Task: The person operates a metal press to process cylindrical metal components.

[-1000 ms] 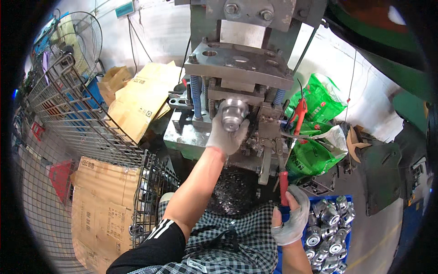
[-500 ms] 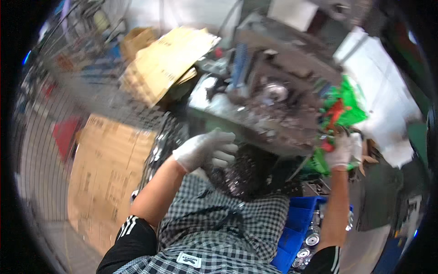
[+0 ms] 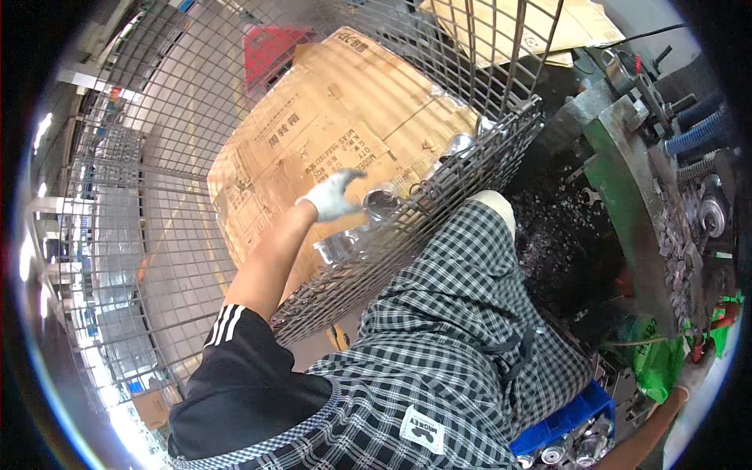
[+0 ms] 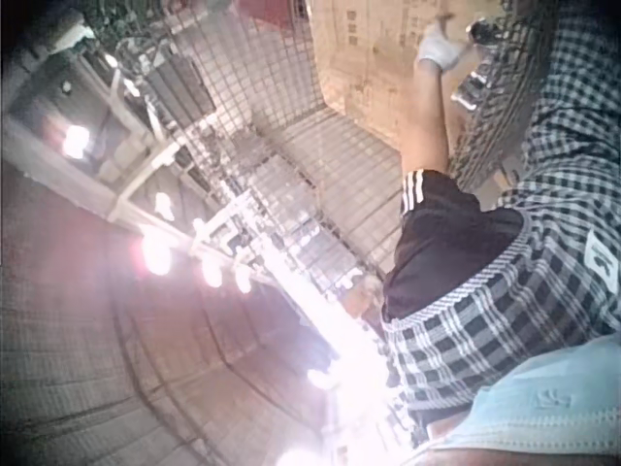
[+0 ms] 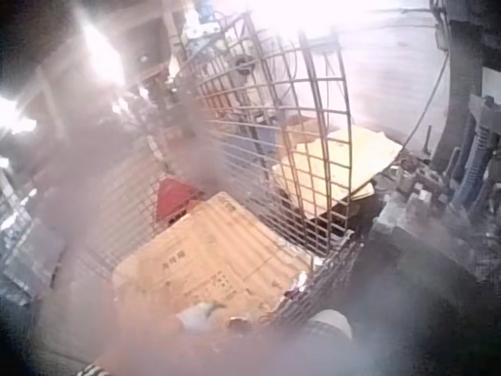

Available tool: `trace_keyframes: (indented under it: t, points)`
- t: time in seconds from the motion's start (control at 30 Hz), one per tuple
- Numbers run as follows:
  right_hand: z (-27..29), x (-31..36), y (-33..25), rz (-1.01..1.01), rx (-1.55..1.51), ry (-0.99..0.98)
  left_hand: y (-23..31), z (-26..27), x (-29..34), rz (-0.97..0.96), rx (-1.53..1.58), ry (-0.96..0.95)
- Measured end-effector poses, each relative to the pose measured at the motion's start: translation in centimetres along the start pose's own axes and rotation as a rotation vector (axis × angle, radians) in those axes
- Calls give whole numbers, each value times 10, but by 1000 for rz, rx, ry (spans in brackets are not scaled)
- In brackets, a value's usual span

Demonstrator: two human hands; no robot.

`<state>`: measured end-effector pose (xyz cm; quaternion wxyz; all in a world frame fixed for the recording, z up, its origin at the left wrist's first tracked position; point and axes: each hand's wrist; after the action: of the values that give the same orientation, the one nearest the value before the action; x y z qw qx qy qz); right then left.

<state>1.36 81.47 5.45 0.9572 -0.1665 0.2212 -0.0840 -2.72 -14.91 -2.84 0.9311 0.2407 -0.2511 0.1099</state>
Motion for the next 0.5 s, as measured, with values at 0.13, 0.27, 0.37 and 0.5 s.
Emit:
trace_keyframes:
  t: [0.13,0.27,0.37,0.5]
  points:
    - [-11,0,-29,-118,-104,7,-1,-31,-4,-8,-150,-55]
    - [7,3,-6,4,-75,19,-3,-45,-26,-2,26,-3]
    - [-6,-6,-16,-14,30,46,-6,-43,-23,-99,-129,6]
    - [6,5,-22,-49,-32,18,22,-35,-49,-324,-462,-176]
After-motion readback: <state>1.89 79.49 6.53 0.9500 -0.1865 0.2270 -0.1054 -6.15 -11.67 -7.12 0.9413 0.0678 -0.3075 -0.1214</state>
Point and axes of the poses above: each hand's wrist, its own x-axis away from the middle knuckle, its own z-axis out of the back of the hand, y = z × x, and after that the axes turned 6 degrees about z, right-handed
